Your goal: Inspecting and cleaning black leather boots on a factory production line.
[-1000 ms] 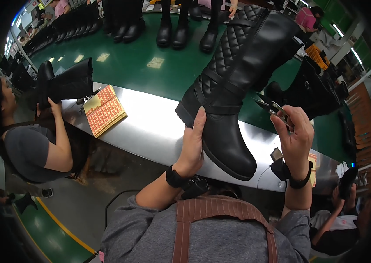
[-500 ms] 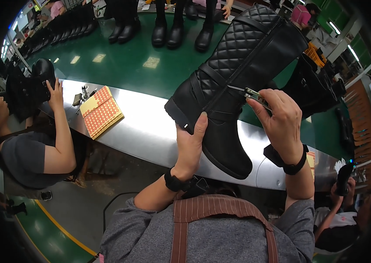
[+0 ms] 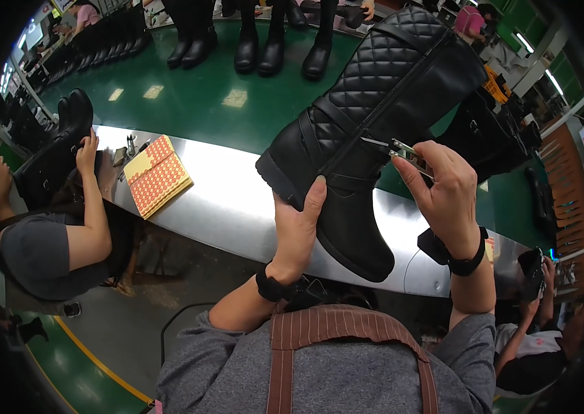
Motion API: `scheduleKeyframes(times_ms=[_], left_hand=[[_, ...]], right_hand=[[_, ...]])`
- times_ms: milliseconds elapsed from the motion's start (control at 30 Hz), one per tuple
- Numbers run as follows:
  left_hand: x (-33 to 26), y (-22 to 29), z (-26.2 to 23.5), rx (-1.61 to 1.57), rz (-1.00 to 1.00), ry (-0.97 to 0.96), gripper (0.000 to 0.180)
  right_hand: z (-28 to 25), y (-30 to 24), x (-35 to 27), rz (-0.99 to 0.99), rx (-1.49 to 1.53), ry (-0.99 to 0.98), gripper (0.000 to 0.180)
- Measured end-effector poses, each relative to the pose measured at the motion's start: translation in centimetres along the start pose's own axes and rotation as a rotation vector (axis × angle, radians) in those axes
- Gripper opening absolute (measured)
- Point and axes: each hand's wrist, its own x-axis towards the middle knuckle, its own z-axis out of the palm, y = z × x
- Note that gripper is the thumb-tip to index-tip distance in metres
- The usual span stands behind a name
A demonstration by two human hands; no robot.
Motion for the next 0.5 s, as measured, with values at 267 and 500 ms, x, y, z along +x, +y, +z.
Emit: scheduleKeyframes(times_ms=[267,500], left_hand=[[0.0,-0.2,-0.2,-0.014,-0.026,0.003,0.061],[-0.1,-0.3,-0.2,0.02,0.012,0.02,0.065]], right_hand=[[-0.8,0.2,-0.5,0.005,0.06,0.075,0.026],[0.3,-0.2,-0.8,-0.051,0.03,0.024,0.025]])
